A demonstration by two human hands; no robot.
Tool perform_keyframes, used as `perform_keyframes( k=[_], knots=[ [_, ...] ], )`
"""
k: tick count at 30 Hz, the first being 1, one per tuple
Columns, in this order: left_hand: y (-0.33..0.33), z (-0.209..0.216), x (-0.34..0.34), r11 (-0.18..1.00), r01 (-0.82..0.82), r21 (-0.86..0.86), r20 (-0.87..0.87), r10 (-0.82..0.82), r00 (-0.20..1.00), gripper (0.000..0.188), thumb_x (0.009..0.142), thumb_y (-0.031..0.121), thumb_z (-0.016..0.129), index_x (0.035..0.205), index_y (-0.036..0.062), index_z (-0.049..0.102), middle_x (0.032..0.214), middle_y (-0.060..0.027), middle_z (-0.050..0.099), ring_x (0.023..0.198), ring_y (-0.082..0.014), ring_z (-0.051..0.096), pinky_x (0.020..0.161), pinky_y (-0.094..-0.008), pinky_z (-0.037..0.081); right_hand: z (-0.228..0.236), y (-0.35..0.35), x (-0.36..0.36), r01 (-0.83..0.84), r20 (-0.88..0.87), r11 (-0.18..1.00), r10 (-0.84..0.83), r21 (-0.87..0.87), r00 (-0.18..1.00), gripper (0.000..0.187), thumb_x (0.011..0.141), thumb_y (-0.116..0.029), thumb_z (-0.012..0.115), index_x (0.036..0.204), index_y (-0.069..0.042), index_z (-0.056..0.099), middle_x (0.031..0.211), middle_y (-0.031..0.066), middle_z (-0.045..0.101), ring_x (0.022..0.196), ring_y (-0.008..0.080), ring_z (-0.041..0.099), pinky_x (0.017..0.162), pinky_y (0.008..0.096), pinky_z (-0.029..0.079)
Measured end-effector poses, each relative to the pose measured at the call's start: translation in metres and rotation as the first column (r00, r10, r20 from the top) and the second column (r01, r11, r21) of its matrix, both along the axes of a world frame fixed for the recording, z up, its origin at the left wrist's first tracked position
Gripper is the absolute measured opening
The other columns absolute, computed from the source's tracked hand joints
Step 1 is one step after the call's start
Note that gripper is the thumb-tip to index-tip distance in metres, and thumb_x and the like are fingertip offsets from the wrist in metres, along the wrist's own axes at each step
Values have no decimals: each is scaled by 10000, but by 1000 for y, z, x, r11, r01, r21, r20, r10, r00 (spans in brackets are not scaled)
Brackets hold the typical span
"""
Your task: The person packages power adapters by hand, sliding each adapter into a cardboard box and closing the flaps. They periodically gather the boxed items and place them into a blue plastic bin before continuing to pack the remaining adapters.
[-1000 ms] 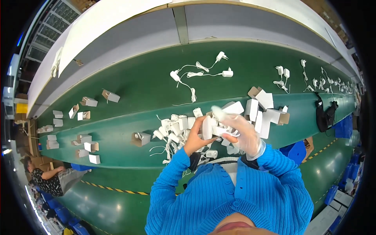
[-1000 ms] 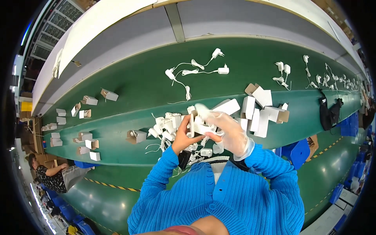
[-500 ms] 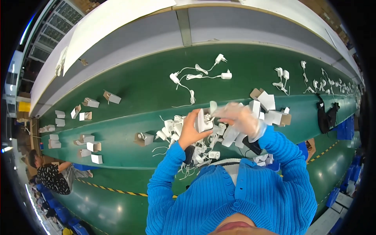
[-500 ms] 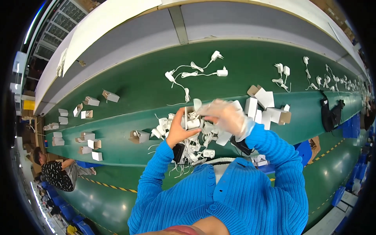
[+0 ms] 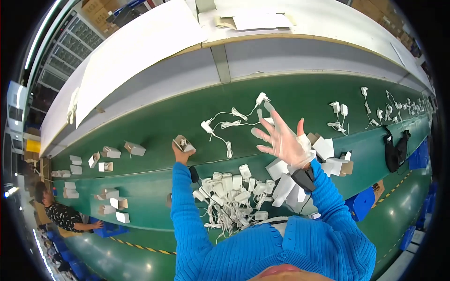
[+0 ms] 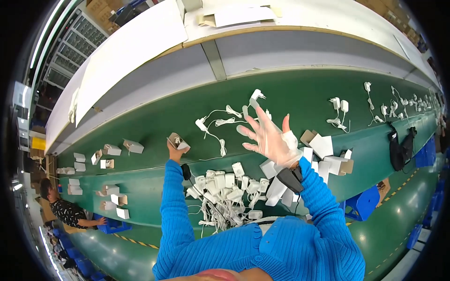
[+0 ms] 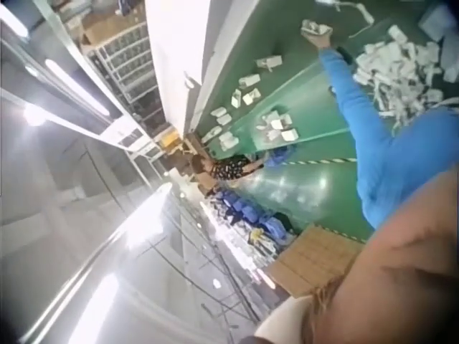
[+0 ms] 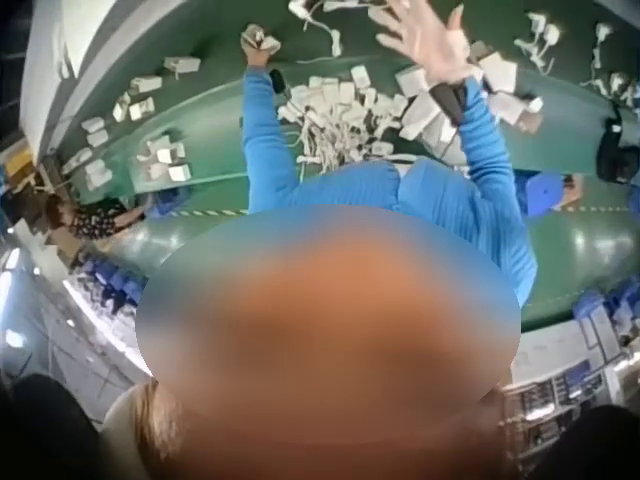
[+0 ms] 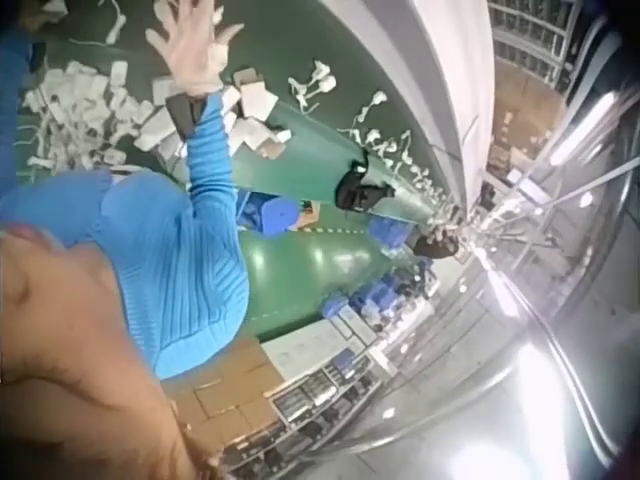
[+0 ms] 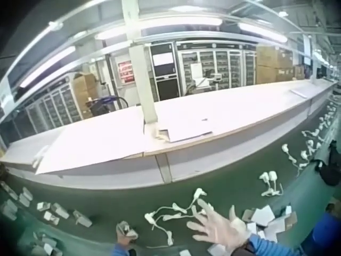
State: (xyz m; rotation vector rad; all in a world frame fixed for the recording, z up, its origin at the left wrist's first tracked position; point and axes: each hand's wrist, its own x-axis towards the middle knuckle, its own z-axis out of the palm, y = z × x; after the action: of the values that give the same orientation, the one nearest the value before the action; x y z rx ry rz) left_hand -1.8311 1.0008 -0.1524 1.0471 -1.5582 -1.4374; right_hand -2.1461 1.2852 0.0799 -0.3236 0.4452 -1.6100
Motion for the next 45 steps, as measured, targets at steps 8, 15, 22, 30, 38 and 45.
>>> perform_keyframes(
  k=[8,15,22,30,38,45],
  knots=[
    [210,237,-144,879,214,-426,386,-37,922,180,781,197,640,825,39,567,762,-99,559,730,-243,560,669,-339,452,-30,17,0,40,471,965,91,-261,877,928,733,-830,218,1460,-287,23,1518,73,75,1331,333,247,1006,537,293],
    [291,194,-187,678,478,-559,366,-316,876,153,785,135,578,886,46,504,769,-140,573,679,-339,582,540,-440,425,-10,30,11,-43,-244,995,65,93,968,763,866,-656,301,1463,-262,33,1515,82,90,1334,307,249,999,469,333],
    [271,176,-188,662,612,-433,324,-519,791,137,861,187,518,836,53,527,649,-158,561,646,-376,567,534,-439,443,-67,8,-12,210,-508,850,76,482,858,390,928,-423,463,1141,-98,495,1065,104,520,906,179,542,732,361,483],
    [46,49,-187,933,-78,-350,657,304,690,462,806,489,577,960,55,549,954,-186,595,881,-392,589,727,-491,481,-106,29,-76,762,-878,586,-170,276,448,368,908,-352,551,651,-89,559,582,-47,462,522,85,426,478,257,379],
    [-20,-72,-138,898,245,-366,682,79,727,216,740,-8,538,955,-6,565,1088,-175,515,890,-391,532,759,-474,445,-148,92,-52,451,-611,791,-125,414,781,272,799,-46,538,1064,11,567,984,98,629,832,176,601,720,302,491],
    [177,169,-200,777,240,-582,407,23,913,305,836,83,530,1138,39,538,1117,-146,488,984,-317,535,843,-394,435,-73,64,24,545,-997,839,38,0,-60,532,844,-179,564,1315,-16,378,1272,242,468,1159,338,489,962,356,405]
  ],
)
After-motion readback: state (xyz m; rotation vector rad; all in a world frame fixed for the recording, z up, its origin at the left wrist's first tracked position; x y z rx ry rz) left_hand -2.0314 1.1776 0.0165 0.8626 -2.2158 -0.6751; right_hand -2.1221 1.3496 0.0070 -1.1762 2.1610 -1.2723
